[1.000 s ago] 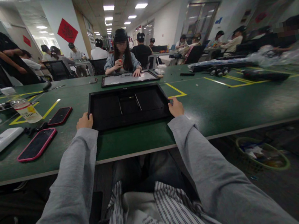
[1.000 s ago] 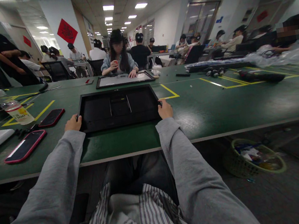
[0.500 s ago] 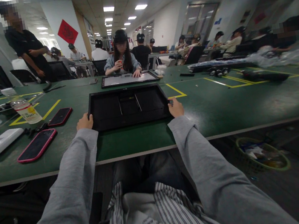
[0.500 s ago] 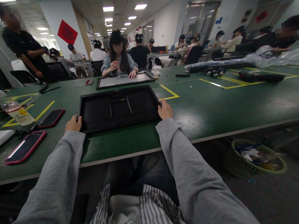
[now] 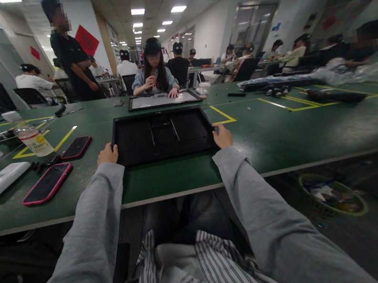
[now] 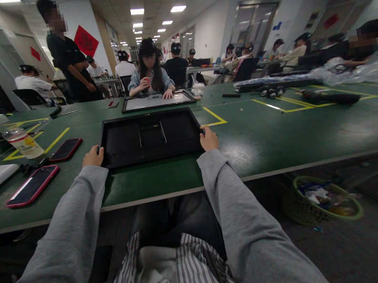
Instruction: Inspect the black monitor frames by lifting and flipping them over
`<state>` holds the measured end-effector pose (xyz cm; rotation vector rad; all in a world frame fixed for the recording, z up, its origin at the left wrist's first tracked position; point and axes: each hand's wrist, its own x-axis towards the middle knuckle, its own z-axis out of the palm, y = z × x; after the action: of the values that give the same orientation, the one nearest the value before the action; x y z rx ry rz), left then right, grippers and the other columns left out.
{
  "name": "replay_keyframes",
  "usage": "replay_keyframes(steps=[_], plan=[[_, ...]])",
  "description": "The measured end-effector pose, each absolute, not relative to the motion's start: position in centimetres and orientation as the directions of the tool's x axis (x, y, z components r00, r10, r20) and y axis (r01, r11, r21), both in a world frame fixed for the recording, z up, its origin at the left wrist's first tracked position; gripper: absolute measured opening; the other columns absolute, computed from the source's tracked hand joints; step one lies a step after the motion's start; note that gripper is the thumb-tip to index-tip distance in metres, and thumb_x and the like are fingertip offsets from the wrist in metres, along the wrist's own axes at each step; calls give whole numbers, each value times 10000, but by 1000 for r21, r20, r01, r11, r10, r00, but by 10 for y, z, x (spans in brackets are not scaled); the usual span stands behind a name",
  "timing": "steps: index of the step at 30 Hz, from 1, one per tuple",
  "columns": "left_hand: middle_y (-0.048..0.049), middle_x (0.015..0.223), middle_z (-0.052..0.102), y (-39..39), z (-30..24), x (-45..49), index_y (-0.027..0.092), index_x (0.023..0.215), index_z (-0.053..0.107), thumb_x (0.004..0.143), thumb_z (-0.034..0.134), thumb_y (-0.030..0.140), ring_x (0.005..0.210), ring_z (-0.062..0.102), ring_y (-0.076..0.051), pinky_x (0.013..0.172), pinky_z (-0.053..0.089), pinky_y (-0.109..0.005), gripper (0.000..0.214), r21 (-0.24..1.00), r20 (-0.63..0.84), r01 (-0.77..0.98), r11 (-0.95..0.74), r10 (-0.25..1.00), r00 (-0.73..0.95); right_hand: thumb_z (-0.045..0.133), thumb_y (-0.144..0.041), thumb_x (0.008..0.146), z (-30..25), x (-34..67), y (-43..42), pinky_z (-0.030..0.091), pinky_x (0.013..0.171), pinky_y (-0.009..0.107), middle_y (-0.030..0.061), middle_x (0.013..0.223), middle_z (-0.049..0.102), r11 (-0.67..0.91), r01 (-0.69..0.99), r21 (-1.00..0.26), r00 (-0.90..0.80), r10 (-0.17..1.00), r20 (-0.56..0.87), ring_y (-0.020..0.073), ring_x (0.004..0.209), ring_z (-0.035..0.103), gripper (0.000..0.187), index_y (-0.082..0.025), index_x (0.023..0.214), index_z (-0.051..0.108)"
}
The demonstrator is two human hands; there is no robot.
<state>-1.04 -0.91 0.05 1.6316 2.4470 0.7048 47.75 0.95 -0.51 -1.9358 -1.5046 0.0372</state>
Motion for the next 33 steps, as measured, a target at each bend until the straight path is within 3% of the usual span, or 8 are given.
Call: replay_keyframes(steps=[17, 23, 27, 33], plan=[[-198, 1346, 627, -5, -1, -10, 195, 1453, 509, 971, 388, 468, 1234, 579, -361, 1006, 444, -487, 567, 471, 189, 837, 279, 894, -405, 501, -245, 938, -11, 481, 16, 439, 908, 413, 135, 1114, 691, -115, 877, -467, 336, 841, 423, 286, 1043, 594, 386, -226, 1304, 624], [-252, 1272, 648, 6, 4, 30, 139, 1417, 522, 979, 374, 404, 1194, 608, -385, 984, 449, -509, 533, 458, 197, 847, 270, 898, -393, 349, -298, 1000, -7, 481, 14, 367, 971, 489, 178, 1252, 615, -203, 838, -507, 499, 664, 557, 325, 1207, 442, 424, -193, 1282, 649], [-234, 1309, 635, 23, 4, 79, 143, 1408, 514, 971, 430, 389, 1240, 591, -355, 1030, 428, -479, 509, 539, 156, 816, 207, 928, -339, 332, -281, 996, -8, 481, 18, 352, 979, 491, 169, 1253, 603, -200, 831, -520, 511, 643, 570, 322, 1217, 413, 424, -194, 1253, 658], [-207, 1410, 581, 48, -2, 155, 139, 1431, 470, 820, 710, 252, 1310, 554, -289, 1060, 431, -373, 666, 759, 40, 648, 60, 990, -138, 348, -268, 986, -10, 479, 19, 367, 973, 486, 170, 1260, 598, -191, 835, -516, 490, 684, 541, 317, 1215, 403, 406, -191, 1228, 665]])
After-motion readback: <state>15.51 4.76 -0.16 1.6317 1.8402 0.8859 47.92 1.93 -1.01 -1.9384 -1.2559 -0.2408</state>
